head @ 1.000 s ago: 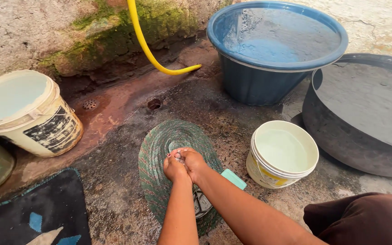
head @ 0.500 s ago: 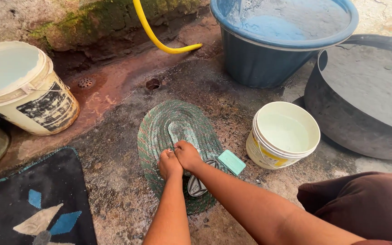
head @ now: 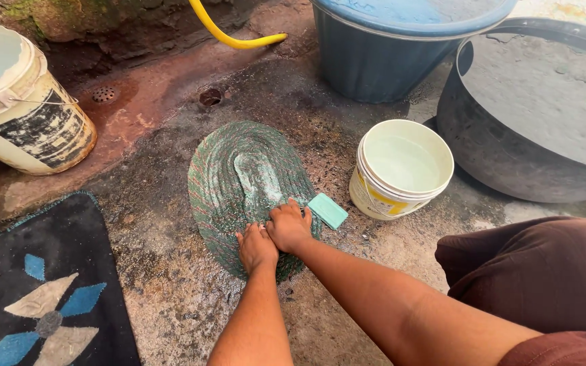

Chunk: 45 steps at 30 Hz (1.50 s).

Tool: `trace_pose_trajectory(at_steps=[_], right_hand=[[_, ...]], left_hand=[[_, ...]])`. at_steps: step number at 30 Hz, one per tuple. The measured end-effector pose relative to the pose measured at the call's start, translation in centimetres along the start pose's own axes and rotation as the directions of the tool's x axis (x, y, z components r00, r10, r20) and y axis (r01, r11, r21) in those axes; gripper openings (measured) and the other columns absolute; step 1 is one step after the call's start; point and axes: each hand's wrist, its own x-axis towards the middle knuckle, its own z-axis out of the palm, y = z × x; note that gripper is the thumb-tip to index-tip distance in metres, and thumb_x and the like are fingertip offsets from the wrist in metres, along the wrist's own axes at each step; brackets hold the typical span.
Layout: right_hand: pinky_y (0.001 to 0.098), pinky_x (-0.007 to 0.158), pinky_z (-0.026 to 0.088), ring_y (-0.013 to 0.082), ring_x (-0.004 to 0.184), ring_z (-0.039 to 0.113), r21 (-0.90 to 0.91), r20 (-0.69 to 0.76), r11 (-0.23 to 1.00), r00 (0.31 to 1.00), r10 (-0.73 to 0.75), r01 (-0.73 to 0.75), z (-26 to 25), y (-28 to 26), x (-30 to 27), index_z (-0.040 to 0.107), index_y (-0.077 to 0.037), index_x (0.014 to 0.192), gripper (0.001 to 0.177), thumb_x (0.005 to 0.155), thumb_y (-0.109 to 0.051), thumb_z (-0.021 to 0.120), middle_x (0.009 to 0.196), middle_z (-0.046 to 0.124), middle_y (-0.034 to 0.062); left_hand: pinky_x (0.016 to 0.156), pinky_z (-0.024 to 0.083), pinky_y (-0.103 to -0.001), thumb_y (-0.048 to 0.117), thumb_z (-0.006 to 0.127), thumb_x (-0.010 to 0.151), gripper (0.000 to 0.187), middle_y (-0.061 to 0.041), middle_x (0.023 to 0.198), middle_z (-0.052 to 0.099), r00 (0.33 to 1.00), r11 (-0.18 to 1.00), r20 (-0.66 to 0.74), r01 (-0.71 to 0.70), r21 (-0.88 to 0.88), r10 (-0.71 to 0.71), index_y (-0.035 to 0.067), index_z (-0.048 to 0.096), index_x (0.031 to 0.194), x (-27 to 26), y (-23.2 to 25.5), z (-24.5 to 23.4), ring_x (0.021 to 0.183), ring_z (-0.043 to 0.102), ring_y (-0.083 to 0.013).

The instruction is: Washing and scrubbing a hat on the floor with soap and a brush.

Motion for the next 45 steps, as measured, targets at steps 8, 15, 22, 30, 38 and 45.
trace_pose_trajectory(at_steps=[8,15,22,30,38,45], right_hand=[[0.0745,0.115,0.017,0.0404,0.156,0.009,0.016,0.069,0.998,0.996,-0.058,0.057,-2.1,1.0,-3.8,0.048,-0.029,0.146,0.049,0.1,-0.047,0.048,0.167,0.022,0.0057],[0.0667,0.113,0.025,0.0483,0.15,0.01,-0.295,0.267,0.881,0.917,-0.296,0.37,-7.4,0.8,-7.9,0.006,-0.033,0.162,0.094,0.088,-0.063,0.055,0.17,0.005,0.0175],[0.0698,0.119,0.012,0.0479,0.147,0.02,-0.483,0.216,0.737,0.88,-0.423,0.473,-1.5,3.6,-3.6,0.02,-0.029,0.159,0.092,0.088,-0.077,0.054,0.155,0.028,0.0246],[0.0652,0.103,0.038,0.0387,0.13,0.044,-0.267,0.104,0.958,0.992,-0.077,0.102,-4.1,-3.0,0.8,0.042,-0.031,0.15,0.08,0.087,-0.078,0.055,0.139,0.047,0.0142],[0.0505,0.087,0.048,0.0378,0.109,0.052,-0.313,0.259,0.798,0.855,-0.45,0.515,-3.9,-2.3,-1.6,0.026,-0.038,0.163,0.082,0.091,-0.064,0.056,0.123,0.051,0.0207],[0.0492,0.087,0.051,0.0391,0.108,0.055,-0.246,0.261,0.784,0.818,-0.512,0.569,-4.1,-3.7,2.7,0.029,-0.046,0.161,0.075,0.094,-0.059,0.057,0.123,0.051,0.0244]], left_hand=[[0.122,0.029,-0.042,0.04,0.04,0.106,0.05,-0.006,0.16,0.042,0.998,0.997,-0.04,-0.05,0.067,0.053,0.014,0.053,0.145,-2.4,0.1,-0.3,0.152,0.029,-0.0331],[0.125,0.023,-0.045,0.046,0.032,0.105,0.056,0.002,0.168,0.027,0.993,0.983,0.093,-0.081,0.162,0.067,0.022,0.04,0.155,-4.1,-0.1,-2.6,0.157,0.016,-0.0258],[0.127,0.011,-0.045,0.053,0.026,0.103,0.065,0.008,0.172,0.011,0.996,0.974,0.094,-0.025,0.227,0.003,0.022,0.029,0.16,-5.4,-0.9,-2.0,0.158,0.005,-0.0197],[0.128,0.007,-0.038,0.064,0.031,0.102,0.078,0.005,0.174,-0.004,0.98,0.943,0.184,0.006,0.334,-0.071,0.02,0.012,0.164,-5.4,-0.8,-3.3,0.16,-0.004,-0.0182],[0.127,-0.003,-0.046,0.079,0.054,0.088,0.12,-0.005,0.173,-0.023,0.954,0.837,0.218,0.055,0.544,-0.204,0.01,-0.005,0.166,-7.9,0.4,-4.6,0.158,-0.022,-0.0253],[0.128,0.0,-0.052,0.084,0.062,0.079,0.134,-0.012,0.173,-0.015,0.955,0.81,0.179,0.093,0.579,-0.238,0.005,-0.004,0.166,-6.1,0.6,-3.6,0.158,-0.014,-0.0327]])
